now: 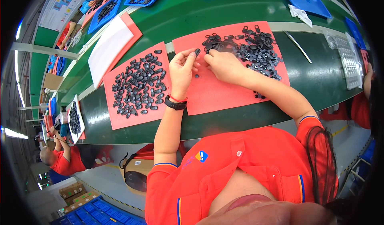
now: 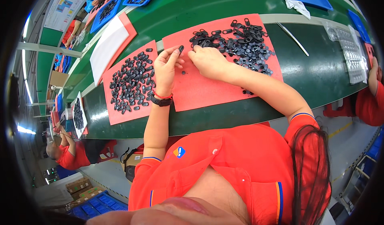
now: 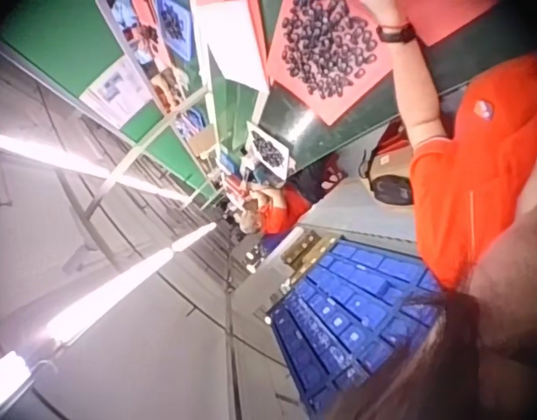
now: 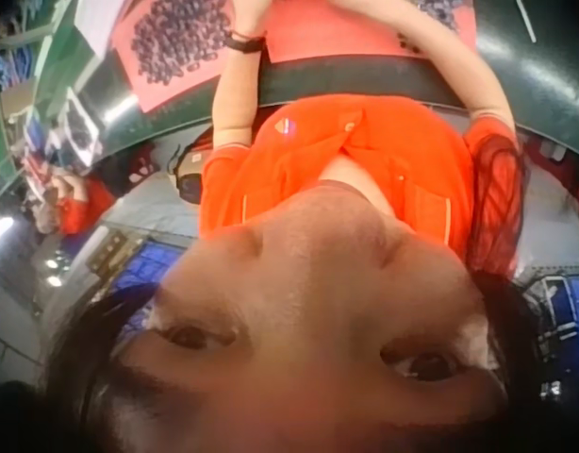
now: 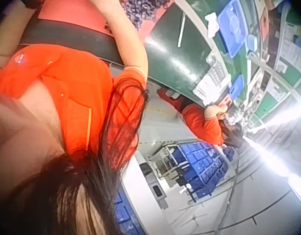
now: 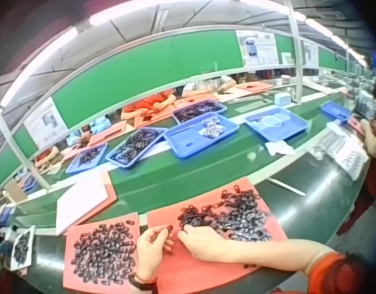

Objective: The person assembles small black plastic components by inserting pins and small pieces into them by hand and using tweezers.

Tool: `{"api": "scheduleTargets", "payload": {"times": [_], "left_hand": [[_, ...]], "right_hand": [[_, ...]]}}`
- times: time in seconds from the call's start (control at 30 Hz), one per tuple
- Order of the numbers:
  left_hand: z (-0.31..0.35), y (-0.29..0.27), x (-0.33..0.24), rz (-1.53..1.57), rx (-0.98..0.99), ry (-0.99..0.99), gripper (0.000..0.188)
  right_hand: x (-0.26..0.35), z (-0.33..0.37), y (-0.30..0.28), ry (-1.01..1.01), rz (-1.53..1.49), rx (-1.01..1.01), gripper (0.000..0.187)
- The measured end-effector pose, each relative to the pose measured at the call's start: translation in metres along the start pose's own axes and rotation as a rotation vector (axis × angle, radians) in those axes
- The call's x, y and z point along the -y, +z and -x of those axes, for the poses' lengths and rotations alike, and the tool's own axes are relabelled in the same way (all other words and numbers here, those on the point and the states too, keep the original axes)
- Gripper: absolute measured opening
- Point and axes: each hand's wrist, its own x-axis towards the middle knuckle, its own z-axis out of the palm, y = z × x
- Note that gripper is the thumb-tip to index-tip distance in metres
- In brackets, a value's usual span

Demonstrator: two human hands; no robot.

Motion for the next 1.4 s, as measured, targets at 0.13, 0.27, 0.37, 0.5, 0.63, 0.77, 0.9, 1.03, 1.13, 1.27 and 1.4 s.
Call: {"api": "scheduleTargets", "payload": {"times": [0.13, 0.27, 0.37, 0.5, 0.63, 0.77, 0.9, 1.03, 1.13, 1.27, 1.4], "left_hand": [[0.0, -0.001, 0.0, -0.008, -0.019, -0.006, 0.02], [0.001, 0.001, -0.004, -0.003, -0.015, -0.005, 0.022], [0.003, 0.003, -0.005, -0.022, 0.007, -0.016, 0.024], [0.011, 0.01, -0.006, -0.072, 0.09, -0.023, 0.023], [0.019, 0.02, -0.005, -0.039, 0.155, -0.059, 0.019], [0.018, 0.026, 0.002, 0.02, 0.223, -0.139, 0.016], [0.021, 0.031, 0.007, 0.004, 0.225, -0.158, 0.014], [0.023, 0.033, 0.012, -0.023, 0.221, -0.117, 0.017], [0.023, 0.035, 0.012, -0.043, 0.231, -0.138, 0.017], [0.023, 0.038, 0.016, 0.052, 0.185, -0.179, 0.017], [0.023, 0.038, 0.016, 0.076, 0.194, -0.187, 0.016]], "right_hand": [[0.005, -0.001, -0.002, 0.0, 0.067, 0.069, 0.012], [0.005, 0.004, -0.005, 0.011, 0.024, 0.057, 0.011], [0.009, 0.016, -0.013, -0.006, 0.018, -0.006, 0.011], [0.012, 0.034, -0.036, 0.047, -0.291, -0.141, 0.012], [0.01, 0.046, -0.049, 0.528, -0.862, -0.008, 0.014], [-0.009, 0.058, -0.028, 0.489, -1.121, -0.179, 0.014], [0.0, 0.057, -0.037, 0.538, -1.142, -0.208, 0.014], [0.002, 0.06, -0.038, 0.624, -1.126, -0.213, 0.014], [0.003, 0.06, -0.037, 0.655, -1.12, -0.215, 0.013], [0.0, 0.061, -0.03, 0.628, -0.987, -0.204, 0.013], [0.001, 0.061, -0.031, 0.643, -0.929, -0.19, 0.014]]}}
